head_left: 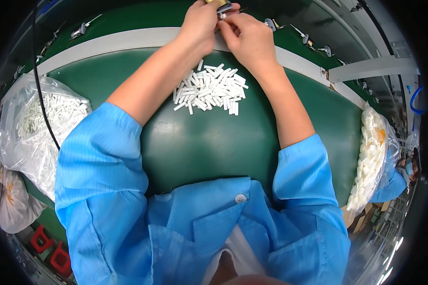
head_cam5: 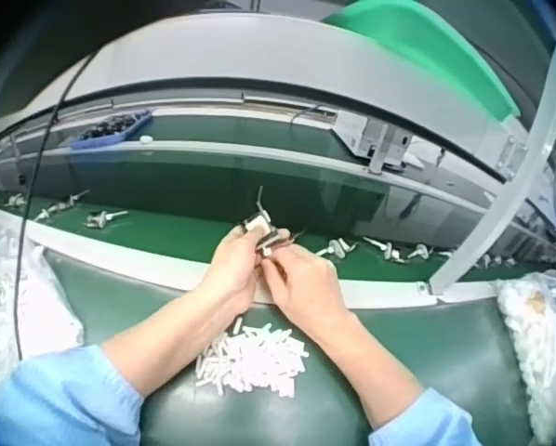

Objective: The person assembles small plastic components and electronic parts by hand, working on a factory assembly line.

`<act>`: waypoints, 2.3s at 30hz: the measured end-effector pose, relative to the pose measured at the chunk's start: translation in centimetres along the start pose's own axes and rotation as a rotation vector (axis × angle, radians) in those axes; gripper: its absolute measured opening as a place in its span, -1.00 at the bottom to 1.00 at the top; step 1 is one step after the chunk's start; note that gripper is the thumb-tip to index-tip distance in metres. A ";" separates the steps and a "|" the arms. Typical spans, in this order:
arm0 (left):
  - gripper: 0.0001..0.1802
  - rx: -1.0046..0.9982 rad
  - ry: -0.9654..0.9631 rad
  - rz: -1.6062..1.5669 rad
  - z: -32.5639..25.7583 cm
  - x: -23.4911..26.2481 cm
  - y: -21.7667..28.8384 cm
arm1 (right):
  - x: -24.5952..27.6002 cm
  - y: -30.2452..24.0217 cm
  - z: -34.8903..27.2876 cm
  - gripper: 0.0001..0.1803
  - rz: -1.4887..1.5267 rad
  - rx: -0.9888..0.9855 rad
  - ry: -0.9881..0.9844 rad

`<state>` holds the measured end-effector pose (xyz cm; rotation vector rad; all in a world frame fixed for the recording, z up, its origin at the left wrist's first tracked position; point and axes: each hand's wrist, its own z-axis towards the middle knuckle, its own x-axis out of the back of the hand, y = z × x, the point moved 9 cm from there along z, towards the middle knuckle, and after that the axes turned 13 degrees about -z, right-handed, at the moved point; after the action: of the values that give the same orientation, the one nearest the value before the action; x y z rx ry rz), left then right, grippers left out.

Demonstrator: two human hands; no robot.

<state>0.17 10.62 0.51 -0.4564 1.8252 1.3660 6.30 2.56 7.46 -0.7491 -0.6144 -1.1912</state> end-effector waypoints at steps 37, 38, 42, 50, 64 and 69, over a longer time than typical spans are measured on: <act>-0.79 -0.244 -0.186 0.938 4.2 0.7 8.6 | -4.6 0.5 -1.3 -0.77 0.459 -0.306 -0.405; -0.86 -0.083 -0.159 0.488 2.8 0.4 6.6 | -4.9 0.9 -1.3 -0.77 0.458 -0.307 -0.410; -0.85 0.090 -0.050 -0.295 1.8 1.9 2.9 | -6.7 2.8 -2.3 -0.76 0.748 -0.538 -0.412; -0.83 0.058 -0.030 -0.386 2.1 2.5 2.6 | -6.6 1.9 -2.0 -0.79 0.710 -0.526 -0.497; -0.83 0.054 0.024 -0.192 -1.2 0.0 0.3 | -4.1 4.6 -1.3 -0.81 0.870 -0.613 -0.097; -0.83 0.036 0.023 -0.183 -1.0 1.3 -0.3 | -1.7 2.8 -0.5 -0.85 0.378 -0.397 -0.052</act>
<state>-0.82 9.83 -0.54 -0.6067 1.7767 1.2061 8.54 3.67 5.32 -1.1778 -0.2591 -0.9504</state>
